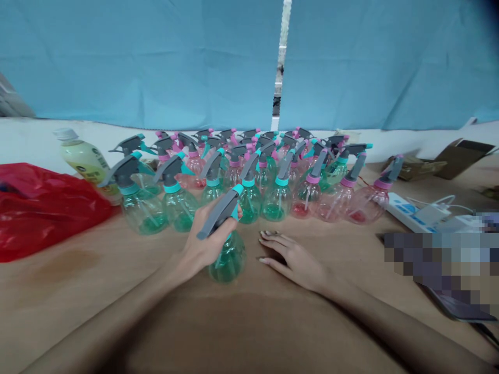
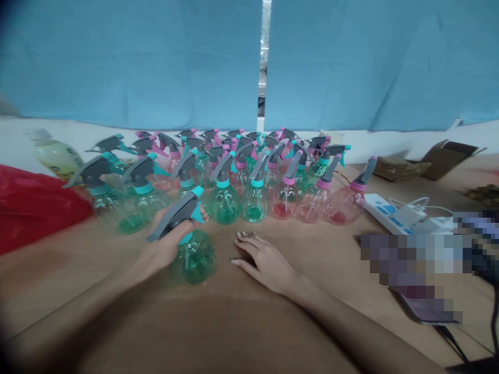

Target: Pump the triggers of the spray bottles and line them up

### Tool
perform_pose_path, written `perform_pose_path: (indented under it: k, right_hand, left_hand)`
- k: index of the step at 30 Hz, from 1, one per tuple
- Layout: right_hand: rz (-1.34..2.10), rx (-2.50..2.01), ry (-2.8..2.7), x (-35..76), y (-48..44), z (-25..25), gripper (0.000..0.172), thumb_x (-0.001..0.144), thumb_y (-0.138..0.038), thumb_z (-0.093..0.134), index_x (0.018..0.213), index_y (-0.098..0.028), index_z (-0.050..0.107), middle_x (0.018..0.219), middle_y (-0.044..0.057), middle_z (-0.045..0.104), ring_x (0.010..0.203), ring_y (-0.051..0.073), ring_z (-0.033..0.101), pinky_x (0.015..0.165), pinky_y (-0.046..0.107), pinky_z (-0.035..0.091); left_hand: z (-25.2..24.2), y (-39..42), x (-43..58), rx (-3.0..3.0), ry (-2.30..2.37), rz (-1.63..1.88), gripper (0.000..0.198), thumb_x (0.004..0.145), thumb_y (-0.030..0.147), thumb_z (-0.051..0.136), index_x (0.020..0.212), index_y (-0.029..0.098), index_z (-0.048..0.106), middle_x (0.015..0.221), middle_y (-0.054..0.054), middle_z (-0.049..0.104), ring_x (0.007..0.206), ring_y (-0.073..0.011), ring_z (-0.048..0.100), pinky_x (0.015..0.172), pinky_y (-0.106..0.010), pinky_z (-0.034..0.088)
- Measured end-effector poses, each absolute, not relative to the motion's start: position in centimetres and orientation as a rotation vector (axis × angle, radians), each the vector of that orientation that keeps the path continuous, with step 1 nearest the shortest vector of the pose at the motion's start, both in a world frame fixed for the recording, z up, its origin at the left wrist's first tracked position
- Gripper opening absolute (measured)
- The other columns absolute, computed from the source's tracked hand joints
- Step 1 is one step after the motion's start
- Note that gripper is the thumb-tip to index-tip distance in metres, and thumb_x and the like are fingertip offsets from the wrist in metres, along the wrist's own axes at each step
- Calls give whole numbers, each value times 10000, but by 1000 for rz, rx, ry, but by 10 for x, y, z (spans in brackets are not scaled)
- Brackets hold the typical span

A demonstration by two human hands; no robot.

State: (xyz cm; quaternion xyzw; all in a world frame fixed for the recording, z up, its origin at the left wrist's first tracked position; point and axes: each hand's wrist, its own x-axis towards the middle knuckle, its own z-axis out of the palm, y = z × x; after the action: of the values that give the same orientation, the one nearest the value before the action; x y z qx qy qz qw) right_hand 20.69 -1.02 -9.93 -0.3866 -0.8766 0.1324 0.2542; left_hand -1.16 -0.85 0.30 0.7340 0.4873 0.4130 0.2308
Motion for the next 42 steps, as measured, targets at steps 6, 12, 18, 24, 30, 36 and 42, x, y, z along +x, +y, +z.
perform_pose_path:
  k: [6, 12, 18, 24, 30, 36, 42]
  right_hand:
    - [355, -1042, -2381, 207, -10, -99, 479, 883, -465, 446, 1295, -224, 471, 1332, 72, 506, 1262, 222, 420, 1065, 456, 331]
    - [350, -1044, -2388, 207, -10, -100, 480, 886, -464, 441, 1291, -208, 474, 1342, 74, 496, 1264, 215, 416, 1071, 445, 326]
    - [342, -1029, -2367, 207, -10, -102, 470, 881, -459, 450, 1288, -226, 481, 1320, 79, 518, 1253, 228, 432, 1057, 469, 337]
    - [312, -1024, -2391, 207, -11, -103, 473, 886, -465, 434, 1290, -223, 477, 1329, 79, 508, 1255, 227, 429, 1061, 477, 329]
    - [314, -1096, -2519, 205, -11, -88, 519, 881, -495, 418, 1308, -204, 460, 1335, 86, 502, 1251, 243, 434, 1040, 460, 364]
    - [191, -1064, -2695, 191, -7, -49, 429, 845, -516, 474, 1170, -263, 592, 1195, 68, 617, 1040, 276, 601, 880, 441, 487]
    - [358, -1033, -2579, 126, -5, -7, 384, 865, -477, 460, 1132, -241, 606, 1087, 70, 665, 958, 237, 634, 803, 378, 506]
  left_hand:
    - [4, -11, -9, 2024, 1338, 1132, 254, 799, 291, 465, 1013, 266, 600, 709, 1, 603, 633, -171, 545, 614, -299, 450]
    - [0, -11, -9, 2072, 1475, 1170, 162, 792, 306, 492, 883, 236, 607, 657, 2, 575, 590, -167, 517, 568, -283, 413]
    - [2, -15, -5, 2071, 1496, 1199, 233, 801, 324, 505, 989, 234, 607, 696, 12, 593, 597, -144, 503, 617, -283, 432]
    - [-9, -20, -6, 2081, 1630, 1229, 254, 756, 413, 574, 883, 199, 626, 572, 30, 510, 516, -133, 457, 514, -277, 414]
    - [-12, -35, -21, 2166, 1473, 1101, 351, 769, 410, 585, 1052, 202, 590, 966, -52, 654, 853, -214, 606, 762, -368, 477]
    - [-12, -57, -50, 2202, 1503, 1055, 425, 798, 458, 554, 1136, 199, 556, 1110, -94, 619, 1057, -268, 555, 907, -450, 421]
    - [-11, -77, -125, 2147, 1754, 1011, 495, 812, 543, 489, 1163, 197, 525, 1007, -80, 639, 808, -234, 618, 802, -424, 470]
